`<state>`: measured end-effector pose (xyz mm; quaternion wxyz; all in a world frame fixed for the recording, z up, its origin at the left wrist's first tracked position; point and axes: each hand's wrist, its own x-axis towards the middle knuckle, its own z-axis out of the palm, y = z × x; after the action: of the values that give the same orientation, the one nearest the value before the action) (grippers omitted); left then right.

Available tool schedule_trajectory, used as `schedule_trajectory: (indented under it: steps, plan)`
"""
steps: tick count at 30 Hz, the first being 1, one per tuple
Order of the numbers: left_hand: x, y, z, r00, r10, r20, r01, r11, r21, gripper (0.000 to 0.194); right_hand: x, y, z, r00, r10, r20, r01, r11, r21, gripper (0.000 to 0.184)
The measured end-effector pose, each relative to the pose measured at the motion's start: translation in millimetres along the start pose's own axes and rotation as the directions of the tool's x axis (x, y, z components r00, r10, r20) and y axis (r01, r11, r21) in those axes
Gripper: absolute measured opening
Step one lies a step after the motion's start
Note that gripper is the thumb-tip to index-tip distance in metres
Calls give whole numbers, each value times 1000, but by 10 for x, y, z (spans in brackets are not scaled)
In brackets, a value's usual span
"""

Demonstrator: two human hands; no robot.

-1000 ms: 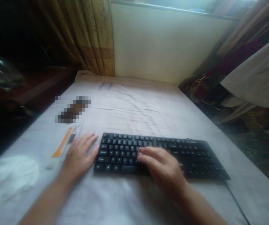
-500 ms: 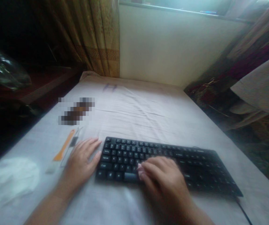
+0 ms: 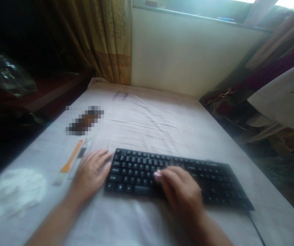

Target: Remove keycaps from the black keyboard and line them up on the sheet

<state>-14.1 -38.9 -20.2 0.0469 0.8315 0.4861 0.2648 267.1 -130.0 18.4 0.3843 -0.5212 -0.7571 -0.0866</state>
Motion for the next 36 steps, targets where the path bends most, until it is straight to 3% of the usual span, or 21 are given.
schedule_trajectory:
  steps: [11,28,36]
  plan:
    - [43,23,-25,1000,17,20,-17,1000,17,38,-10,-140,-46,986,-163,-17,164,978,128,9]
    - [-6,115,-130,997,69,23,-69,998,-15,38,-96,-68,-138,977,-212,-19,213,967,139,10]
    - [-41,103,-130,993,116,11,-115,992,-49,34,-87,8,-36,989,-122,-79,129,987,97,14]
